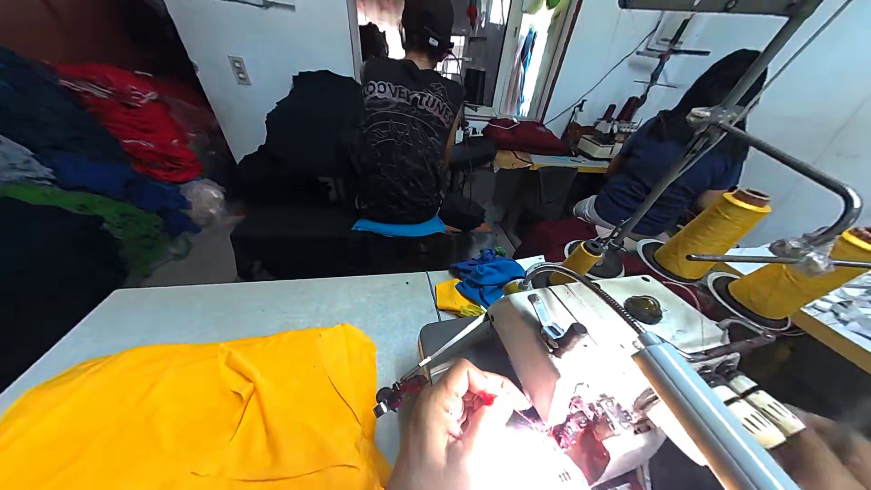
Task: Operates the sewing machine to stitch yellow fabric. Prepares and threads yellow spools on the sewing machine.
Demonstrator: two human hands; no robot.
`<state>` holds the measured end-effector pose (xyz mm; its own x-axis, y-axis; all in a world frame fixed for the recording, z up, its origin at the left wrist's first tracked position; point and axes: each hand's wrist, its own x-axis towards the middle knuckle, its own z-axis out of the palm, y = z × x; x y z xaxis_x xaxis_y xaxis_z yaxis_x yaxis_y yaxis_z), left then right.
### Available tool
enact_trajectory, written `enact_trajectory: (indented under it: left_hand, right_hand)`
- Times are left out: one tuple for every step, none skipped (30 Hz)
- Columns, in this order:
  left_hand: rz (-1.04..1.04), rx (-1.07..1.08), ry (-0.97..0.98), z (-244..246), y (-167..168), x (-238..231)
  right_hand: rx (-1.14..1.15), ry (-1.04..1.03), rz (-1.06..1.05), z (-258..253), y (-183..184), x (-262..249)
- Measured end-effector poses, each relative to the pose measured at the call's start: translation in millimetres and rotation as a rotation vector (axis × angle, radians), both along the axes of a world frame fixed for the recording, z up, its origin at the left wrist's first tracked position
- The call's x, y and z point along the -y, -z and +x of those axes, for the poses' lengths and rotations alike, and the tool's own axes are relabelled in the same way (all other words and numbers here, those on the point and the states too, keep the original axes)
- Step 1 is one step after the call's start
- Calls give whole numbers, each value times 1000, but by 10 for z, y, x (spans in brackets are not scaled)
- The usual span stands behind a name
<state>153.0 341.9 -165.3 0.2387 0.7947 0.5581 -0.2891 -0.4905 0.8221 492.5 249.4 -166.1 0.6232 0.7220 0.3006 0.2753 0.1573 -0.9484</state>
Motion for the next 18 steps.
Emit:
enact_trajectory:
  left_hand:
    - [14,-19,-28,10,16,5]
    - [34,-52,-73,21,33,13]
    - [59,-100,-132,31,51,23]
    - [93,-146,-192,43,65,31]
    - [127,-185,-240,60,65,40]
    - [153,-230,-279,74,54,49]
    - [174,-275,-314,89,49,53]
    - [192,-316,-338,96,58,50]
    - [199,-346,-352,97,65,50]
    - [197,-371,-363,97,67,49]
    - [193,-391,-372,96,66,49]
    - [190,-406,-376,94,68,48]
    - [191,-411,-374,90,74,47]
    - [192,-409,-372,86,85,45]
    - [198,-406,-369,85,99,44]
    - [203,-403,-370,86,111,45]
    - [205,-402,-371,88,115,45]
    - [203,-402,-377,90,113,46]
  right_hand:
    - [-41,2,-146,106,-13,-110]
    - [-83,-36,-241,186,-17,-216]
    - [-133,-113,-289,252,-18,-307]
    - [-193,-219,-314,291,-46,-379]
    - [-253,-325,-347,264,-150,-433]
    - [-306,-378,-389,122,-354,-470]
    - [-319,-350,-467,-180,-676,-505]
    - [-318,-301,-538,-473,-972,-521]
    - [-323,-258,-570,-646,-1137,-533]
    - [-326,-251,-579,-676,-1177,-546]
    - [-321,-266,-589,-661,-1178,-560]
    - [-327,-285,-562,-553,-1068,-603]
    - [-318,-327,-494,-372,-863,-657]
    - [-282,-443,-384,-183,-660,-687]
    - [-177,-645,-324,109,-473,-733]
    - [-86,-629,-384,131,-511,-728]
    - [13,-594,-417,63,-609,-676]
    - [117,-580,-355,61,-588,-666]
